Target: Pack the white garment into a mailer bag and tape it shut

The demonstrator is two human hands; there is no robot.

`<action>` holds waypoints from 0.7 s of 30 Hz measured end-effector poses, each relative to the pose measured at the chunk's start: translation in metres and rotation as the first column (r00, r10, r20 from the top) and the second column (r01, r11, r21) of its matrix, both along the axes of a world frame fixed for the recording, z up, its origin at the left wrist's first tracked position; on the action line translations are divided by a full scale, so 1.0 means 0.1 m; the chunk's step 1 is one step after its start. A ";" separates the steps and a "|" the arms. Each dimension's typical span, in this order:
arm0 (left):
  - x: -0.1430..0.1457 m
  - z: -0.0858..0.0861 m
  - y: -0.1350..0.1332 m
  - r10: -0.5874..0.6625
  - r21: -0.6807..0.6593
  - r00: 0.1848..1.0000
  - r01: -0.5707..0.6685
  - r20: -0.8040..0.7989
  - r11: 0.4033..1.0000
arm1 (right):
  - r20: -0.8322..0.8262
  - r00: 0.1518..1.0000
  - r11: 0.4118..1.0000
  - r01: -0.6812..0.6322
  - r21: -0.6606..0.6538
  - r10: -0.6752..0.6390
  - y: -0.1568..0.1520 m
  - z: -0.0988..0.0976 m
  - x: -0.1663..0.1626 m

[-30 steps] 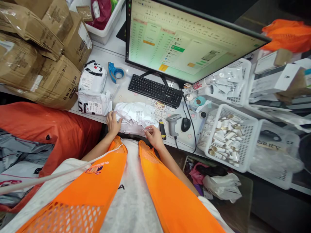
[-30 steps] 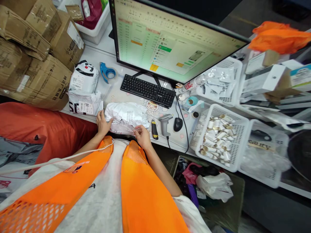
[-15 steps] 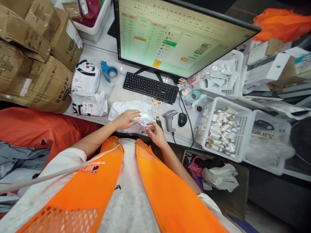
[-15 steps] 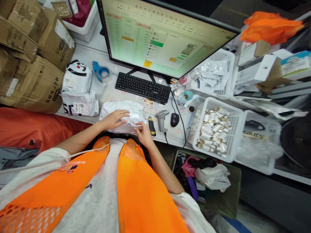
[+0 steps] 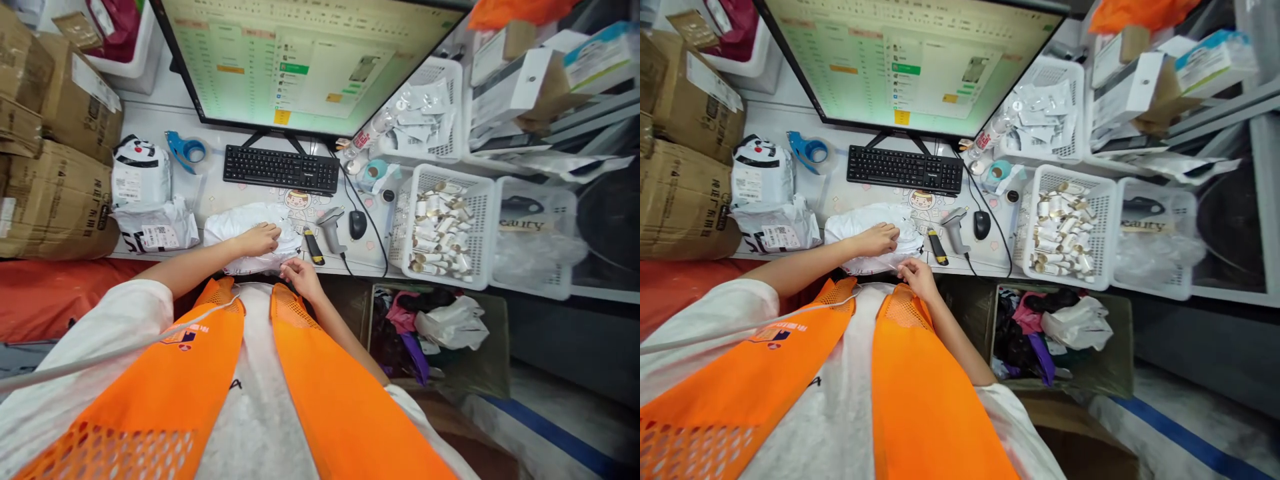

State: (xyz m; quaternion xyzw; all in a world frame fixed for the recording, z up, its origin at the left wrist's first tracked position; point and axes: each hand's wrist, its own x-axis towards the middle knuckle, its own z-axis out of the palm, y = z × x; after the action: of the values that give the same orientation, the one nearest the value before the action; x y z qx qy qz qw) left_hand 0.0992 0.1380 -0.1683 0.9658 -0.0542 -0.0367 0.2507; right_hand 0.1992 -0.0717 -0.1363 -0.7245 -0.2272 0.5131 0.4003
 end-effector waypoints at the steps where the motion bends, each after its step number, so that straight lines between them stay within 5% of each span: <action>1: 0.00 -0.01 0.00 0.003 -0.023 1.000 -0.003 -0.002 1.000 | -0.003 1.000 1.000 0.013 -0.001 -0.013 -0.01 -0.02 0.00; 6: 0.10 -0.02 0.07 0.036 -0.134 0.980 -0.063 -0.195 0.989 | 0.090 0.996 1.000 -0.014 0.013 0.013 0.00 -0.13 0.10; 11: 0.27 -0.06 0.11 0.118 -0.075 0.877 -0.172 -0.466 0.982 | 0.244 0.970 0.999 -0.022 0.036 0.012 0.07 -0.27 0.25; 21: 0.47 -0.19 0.16 0.002 -0.159 0.837 -0.107 -0.547 0.981 | 0.207 0.976 0.996 0.062 0.058 -0.073 0.09 -0.63 0.35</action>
State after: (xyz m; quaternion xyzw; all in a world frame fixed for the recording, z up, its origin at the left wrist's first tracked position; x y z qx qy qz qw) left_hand 0.1462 0.1540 -0.1877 0.8895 0.0436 -0.2971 0.3445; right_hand 0.2339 -0.0627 -0.1989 -0.7713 -0.2562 0.4144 0.4096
